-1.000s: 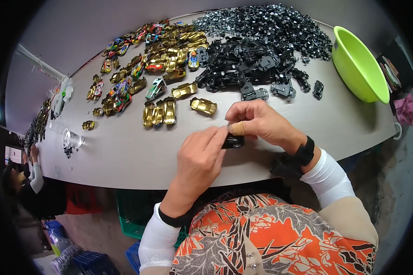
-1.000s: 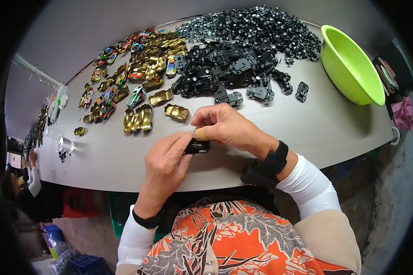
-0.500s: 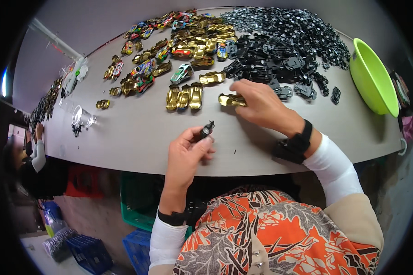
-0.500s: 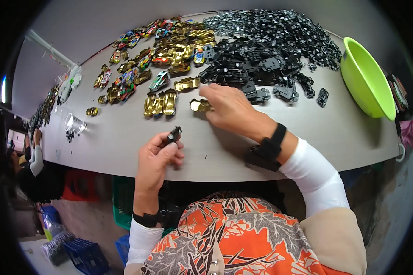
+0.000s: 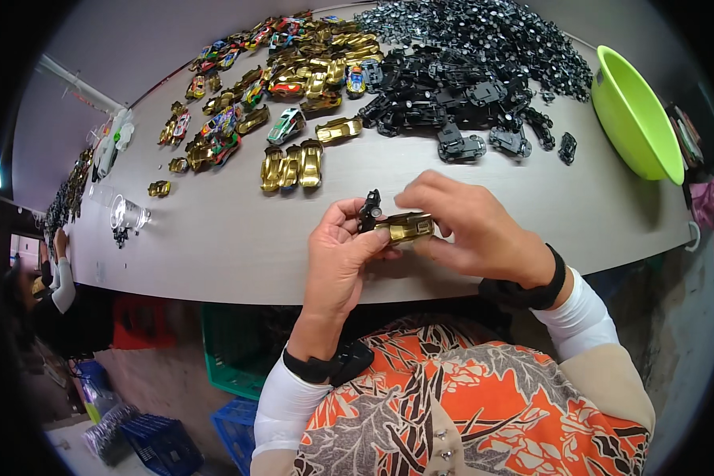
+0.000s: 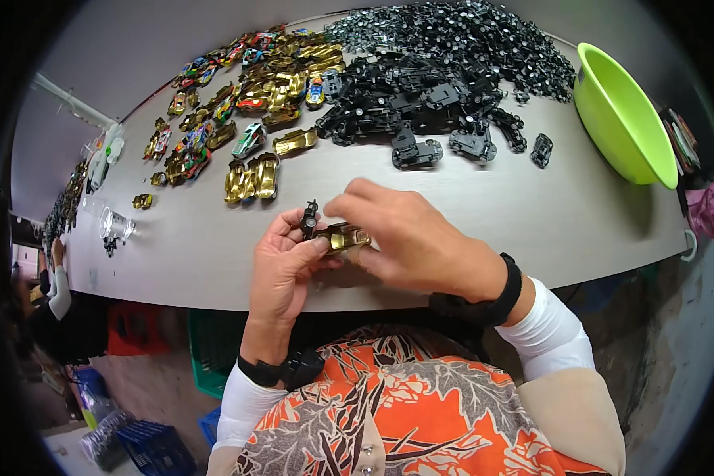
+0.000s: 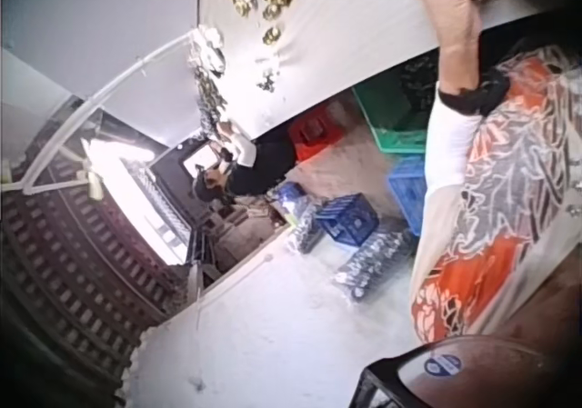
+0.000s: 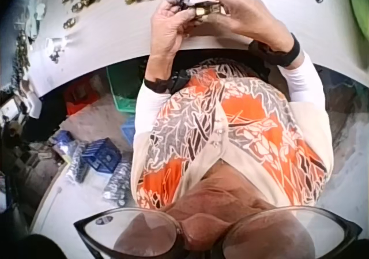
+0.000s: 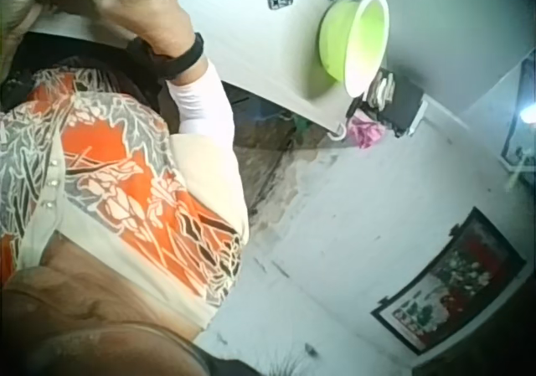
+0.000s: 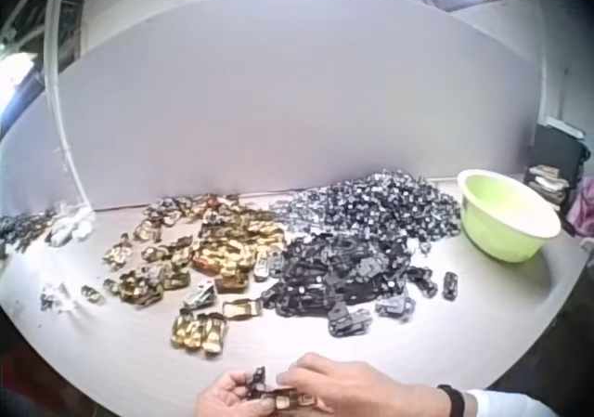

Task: The person assembles small toy cars by hand at a table. They repeatedly pick up a black chassis and a colored body, fit the body onto the chassis, and place the completed car on the table. The process is repeated for multiple cars of different colors.

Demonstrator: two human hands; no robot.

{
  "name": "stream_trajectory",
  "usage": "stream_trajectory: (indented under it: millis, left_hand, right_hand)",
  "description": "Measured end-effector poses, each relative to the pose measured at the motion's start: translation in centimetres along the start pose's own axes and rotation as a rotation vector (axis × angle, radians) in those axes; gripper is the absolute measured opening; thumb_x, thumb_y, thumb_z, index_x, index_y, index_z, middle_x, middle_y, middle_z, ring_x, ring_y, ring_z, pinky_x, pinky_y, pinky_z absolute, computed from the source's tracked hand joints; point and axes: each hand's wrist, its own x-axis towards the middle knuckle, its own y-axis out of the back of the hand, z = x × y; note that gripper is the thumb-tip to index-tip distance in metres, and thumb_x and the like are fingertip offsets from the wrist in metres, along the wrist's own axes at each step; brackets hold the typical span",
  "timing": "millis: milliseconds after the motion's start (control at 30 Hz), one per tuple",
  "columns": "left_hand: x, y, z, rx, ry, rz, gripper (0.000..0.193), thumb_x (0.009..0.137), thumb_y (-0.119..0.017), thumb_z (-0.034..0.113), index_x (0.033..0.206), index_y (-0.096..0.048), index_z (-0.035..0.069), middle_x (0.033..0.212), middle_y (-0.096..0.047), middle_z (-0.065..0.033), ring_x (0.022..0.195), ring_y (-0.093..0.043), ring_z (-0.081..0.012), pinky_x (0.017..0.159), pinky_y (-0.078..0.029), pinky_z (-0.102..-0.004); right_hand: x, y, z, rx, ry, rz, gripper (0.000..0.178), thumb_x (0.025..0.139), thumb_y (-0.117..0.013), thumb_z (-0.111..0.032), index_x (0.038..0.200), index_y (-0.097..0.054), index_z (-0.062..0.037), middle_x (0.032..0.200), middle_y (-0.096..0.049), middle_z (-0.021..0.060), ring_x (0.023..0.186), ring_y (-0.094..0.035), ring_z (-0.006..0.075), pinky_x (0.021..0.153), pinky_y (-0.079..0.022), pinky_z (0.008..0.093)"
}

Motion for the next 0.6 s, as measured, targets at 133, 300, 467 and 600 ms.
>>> stream_trajectory:
  millis: [133,300,467,600]
  left_hand:
    - [0.0,-0.2,0.0,-0.082,0.023,0.038,0.034,0.078,-0.06,-0.007,0.109,-0.045,-0.002,0.093,-0.059,-0.0106,0.078,-0.063,-0.0167,0.064,-0.057,-0.0281]
    - [-0.1,-0.7,-0.3,0.03,-0.049,-0.005,0.036,0.077,-0.06,-0.008,0.11,-0.046,-0.003,0.097,-0.058,-0.0103,0.081,-0.061,-0.0147,0.065,-0.056,-0.0283]
    - [-0.8,-2.0,-0.5,0.299,-0.326,-0.01,0.037,0.076,-0.061,-0.01,0.11,-0.048,-0.004,0.099,-0.056,-0.0092,0.089,-0.057,-0.012,0.077,-0.05,-0.0253]
    - [-1.1,-2.4,-0.8,0.398,-0.426,-0.025,0.038,0.075,-0.063,-0.01,0.11,-0.048,-0.004,0.1,-0.056,-0.0077,0.091,-0.056,-0.0109,0.08,-0.048,-0.024]
  right_hand:
    - [-1.6,0.6,0.1,0.384,-0.175,0.134,0.047,0.065,-0.068,-0.001,0.109,-0.052,-0.0003,0.098,-0.055,0.0073,0.065,-0.054,0.0135,0.058,-0.045,0.0258]
    - [-2.3,-0.1,0.2,0.863,-0.522,0.272,0.03,0.08,-0.065,-0.008,0.105,-0.053,0.0007,0.088,-0.06,0.0044,0.062,-0.051,0.0056,0.055,-0.043,0.0194]
    - [-3.2,-0.4,1.1,1.386,-0.776,-0.018,0.022,0.081,-0.067,-0.014,0.098,-0.055,-0.0055,0.08,-0.062,0.0033,0.055,-0.051,0.0055,0.046,-0.036,0.0171]
    - [-3.7,-1.9,1.6,1.603,-0.729,-0.094,0.021,0.079,-0.067,-0.011,0.097,-0.056,-0.0061,0.079,-0.061,0.0024,0.057,-0.051,0.0049,0.046,-0.037,0.0174]
